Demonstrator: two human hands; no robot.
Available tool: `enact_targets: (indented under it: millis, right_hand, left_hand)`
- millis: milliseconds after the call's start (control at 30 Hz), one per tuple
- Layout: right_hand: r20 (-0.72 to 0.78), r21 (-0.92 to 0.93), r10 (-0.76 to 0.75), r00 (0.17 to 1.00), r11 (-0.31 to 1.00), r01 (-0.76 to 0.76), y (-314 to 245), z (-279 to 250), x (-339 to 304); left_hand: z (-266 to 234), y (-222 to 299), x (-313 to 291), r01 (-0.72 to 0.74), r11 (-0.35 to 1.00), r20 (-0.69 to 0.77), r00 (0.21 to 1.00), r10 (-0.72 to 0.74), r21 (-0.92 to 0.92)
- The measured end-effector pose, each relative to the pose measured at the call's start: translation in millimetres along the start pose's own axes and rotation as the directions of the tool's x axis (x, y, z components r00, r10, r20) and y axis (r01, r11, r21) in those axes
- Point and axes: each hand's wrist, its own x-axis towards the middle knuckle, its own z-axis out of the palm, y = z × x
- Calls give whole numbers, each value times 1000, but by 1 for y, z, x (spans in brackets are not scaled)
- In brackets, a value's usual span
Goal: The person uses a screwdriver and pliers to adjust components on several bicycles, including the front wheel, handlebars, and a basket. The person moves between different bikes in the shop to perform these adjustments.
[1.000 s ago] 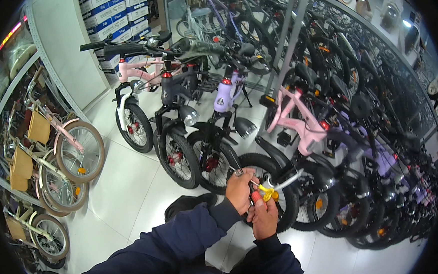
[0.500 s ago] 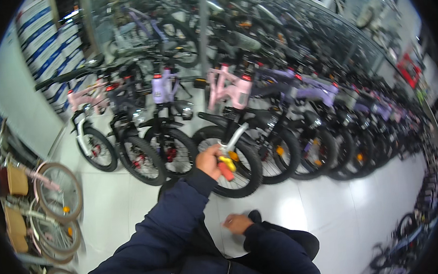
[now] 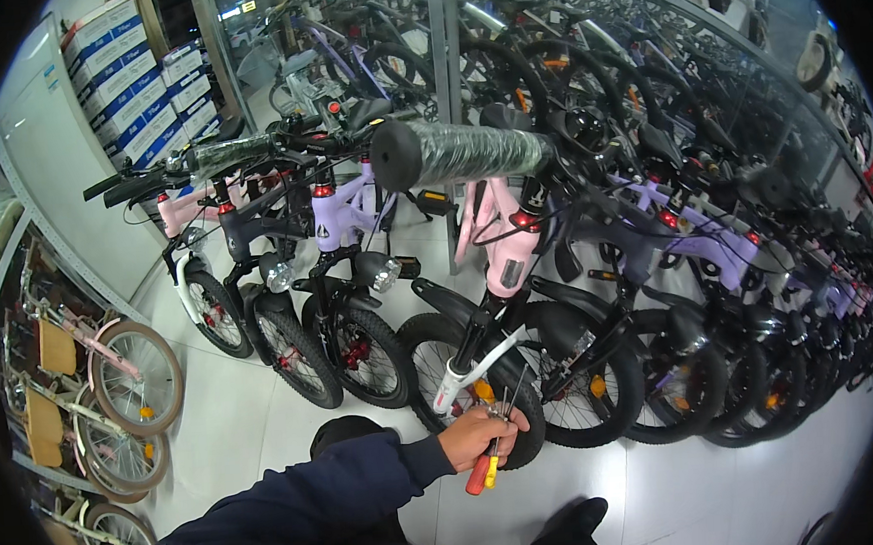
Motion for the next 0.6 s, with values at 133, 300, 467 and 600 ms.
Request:
enact_targets:
  millis: [133,300,467,600]
  right_hand:
    - [4,26,17,1000,1000,-17,11,-15,0]
    - [30,17,21,999,1000,-22,20,-26,-2]
    - [59,-1,13,998,1000,-13,41,-35,-9]
    - [82,-10,-8,997,1000,9,62,-40,-17]
  left_hand:
    - [-9,15,11,25,1000,30,999,-25,0]
    - [-7,27,22,-108,989,42,994,104,104]
    - [6,22,31,-221,970,5,975,222,105]
    - [20,10,37,-257,966,-63,965,256,-20]
